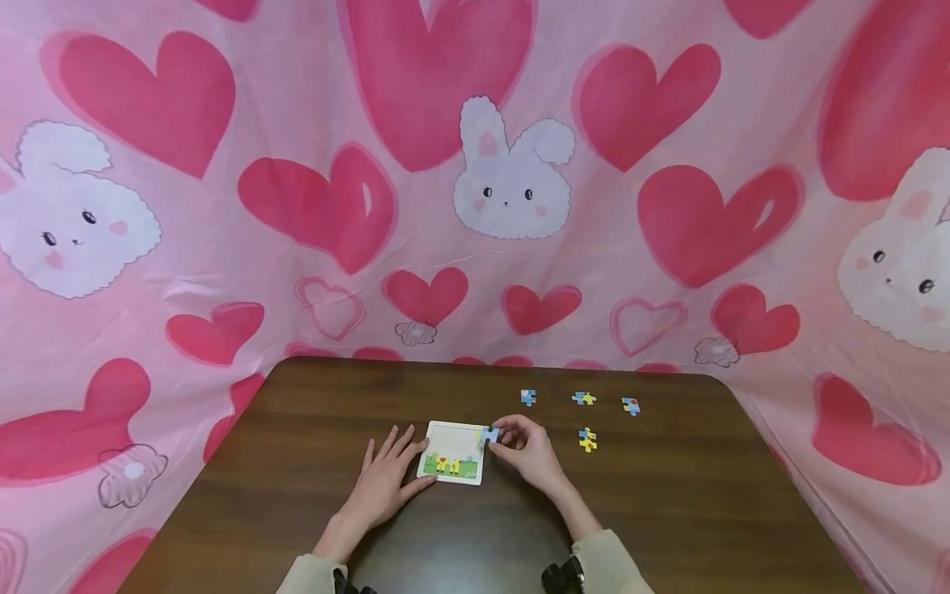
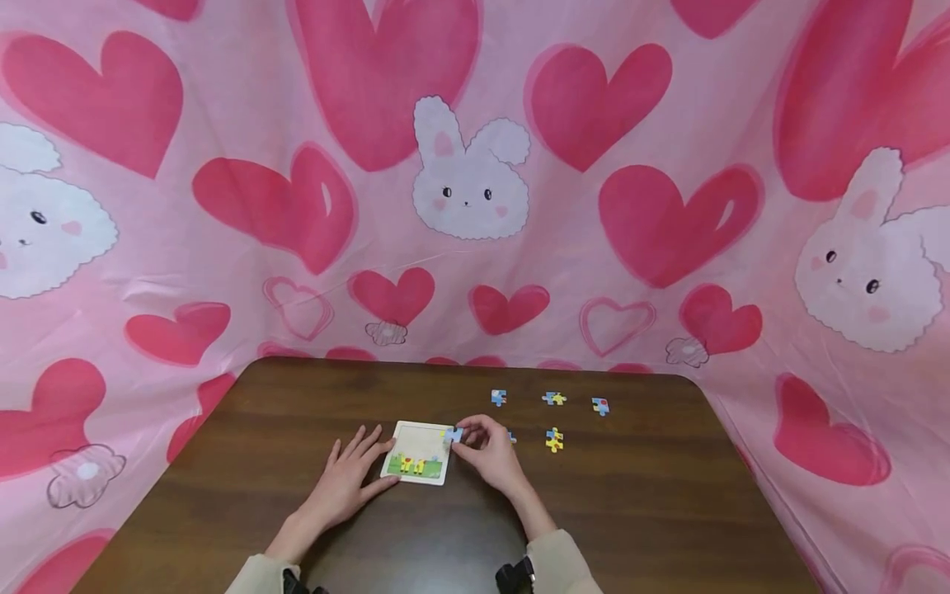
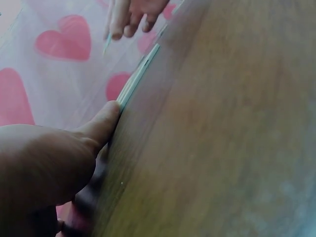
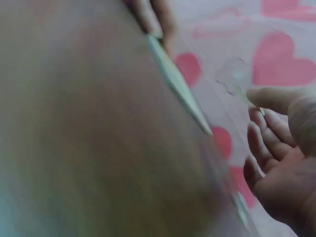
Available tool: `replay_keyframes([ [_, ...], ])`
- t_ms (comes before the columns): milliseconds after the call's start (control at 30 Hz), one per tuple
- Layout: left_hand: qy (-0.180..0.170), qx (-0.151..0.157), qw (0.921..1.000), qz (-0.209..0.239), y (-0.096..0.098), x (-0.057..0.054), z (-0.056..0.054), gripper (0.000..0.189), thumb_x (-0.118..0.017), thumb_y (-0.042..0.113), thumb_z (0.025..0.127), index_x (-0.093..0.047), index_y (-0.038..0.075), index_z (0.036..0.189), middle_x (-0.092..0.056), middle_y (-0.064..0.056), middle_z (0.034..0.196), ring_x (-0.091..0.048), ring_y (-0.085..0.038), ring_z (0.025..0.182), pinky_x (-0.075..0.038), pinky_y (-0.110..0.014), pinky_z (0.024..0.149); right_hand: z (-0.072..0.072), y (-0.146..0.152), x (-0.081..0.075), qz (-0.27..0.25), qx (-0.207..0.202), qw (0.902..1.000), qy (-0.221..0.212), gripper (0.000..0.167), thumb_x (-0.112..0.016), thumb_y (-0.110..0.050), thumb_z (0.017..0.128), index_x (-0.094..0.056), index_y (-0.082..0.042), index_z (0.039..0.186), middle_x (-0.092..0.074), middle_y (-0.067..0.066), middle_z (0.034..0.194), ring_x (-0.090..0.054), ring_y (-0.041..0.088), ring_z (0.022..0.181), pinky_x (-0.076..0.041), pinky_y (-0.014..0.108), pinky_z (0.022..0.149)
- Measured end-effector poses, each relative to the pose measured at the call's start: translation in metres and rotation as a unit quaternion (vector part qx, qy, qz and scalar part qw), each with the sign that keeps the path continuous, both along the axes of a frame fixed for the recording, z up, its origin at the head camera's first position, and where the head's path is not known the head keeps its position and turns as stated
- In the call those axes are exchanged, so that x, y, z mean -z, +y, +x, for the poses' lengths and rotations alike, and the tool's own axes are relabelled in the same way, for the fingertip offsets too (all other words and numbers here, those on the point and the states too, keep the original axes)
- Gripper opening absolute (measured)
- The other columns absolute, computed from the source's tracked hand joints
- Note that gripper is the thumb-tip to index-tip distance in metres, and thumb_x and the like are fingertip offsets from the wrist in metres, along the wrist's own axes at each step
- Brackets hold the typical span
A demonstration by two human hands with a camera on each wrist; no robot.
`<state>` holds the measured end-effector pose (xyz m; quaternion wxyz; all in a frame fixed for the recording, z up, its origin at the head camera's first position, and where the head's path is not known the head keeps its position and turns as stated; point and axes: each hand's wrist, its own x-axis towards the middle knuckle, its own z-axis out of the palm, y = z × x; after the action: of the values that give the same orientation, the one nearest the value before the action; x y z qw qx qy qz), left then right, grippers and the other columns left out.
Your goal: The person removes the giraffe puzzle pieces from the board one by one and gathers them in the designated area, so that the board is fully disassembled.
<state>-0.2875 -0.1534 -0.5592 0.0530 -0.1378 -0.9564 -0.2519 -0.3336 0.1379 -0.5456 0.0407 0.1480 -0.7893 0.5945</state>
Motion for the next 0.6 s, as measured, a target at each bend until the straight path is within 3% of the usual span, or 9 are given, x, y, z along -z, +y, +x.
replay_keyframes([
  [200, 0.01, 0.004, 0.9999, 0.002, -0.001, 0.002, 0.001, 0.068, -0.08, 0.053, 0.095, -0.068, 0.012, 0.149, -0.053, -0.025, 0.166, -0.041, -0.055, 0.159, -0.022, -0.086, 0.123, -0.005, 0.047, -0.014, -0.01, -0.021, 0.9996, -0.012, 0.03, -0.082, 0.004, 0.093, -0.072, 0.007, 0.121, -0.072, 0.023, 0.104, -0.063, 0.003, 0.085, -0.048, 0.018, 0.071],
  [300, -0.004, 0.0, 1.0, -0.006, 0.0, 0.001, 0.001, 0.068, -0.08, 0.053, 0.096, -0.067, 0.013, 0.15, -0.052, -0.023, 0.168, -0.04, -0.054, 0.16, -0.021, -0.085, 0.125, -0.006, 0.071, -0.016, -0.001, -0.026, 0.9996, -0.008, 0.031, -0.082, 0.005, 0.093, -0.071, 0.009, 0.121, -0.073, 0.022, 0.103, -0.063, 0.002, 0.085, -0.049, 0.018, 0.071],
  [433, -0.009, -0.003, 0.9999, -0.007, 0.001, 0.0, 0.0, 0.069, -0.079, 0.053, 0.097, -0.066, 0.014, 0.152, -0.051, -0.023, 0.169, -0.039, -0.053, 0.161, -0.02, -0.085, 0.126, -0.007, 0.099, -0.019, 0.015, -0.009, 0.9998, 0.005, 0.03, -0.082, 0.004, 0.093, -0.073, 0.008, 0.121, -0.073, 0.023, 0.102, -0.063, 0.002, 0.084, -0.05, 0.018, 0.071],
  [600, 0.015, -0.001, 0.9998, 0.01, 0.0, 0.007, -0.001, 0.069, -0.081, 0.054, 0.094, -0.068, 0.015, 0.15, -0.053, -0.023, 0.167, -0.04, -0.053, 0.16, -0.021, -0.086, 0.124, -0.003, 0.13, -0.022, 0.037, 0.014, 0.9991, 0.014, 0.029, -0.08, 0.001, 0.096, -0.074, 0.008, 0.124, -0.075, 0.022, 0.103, -0.064, 0.002, 0.084, -0.053, 0.02, 0.071],
])
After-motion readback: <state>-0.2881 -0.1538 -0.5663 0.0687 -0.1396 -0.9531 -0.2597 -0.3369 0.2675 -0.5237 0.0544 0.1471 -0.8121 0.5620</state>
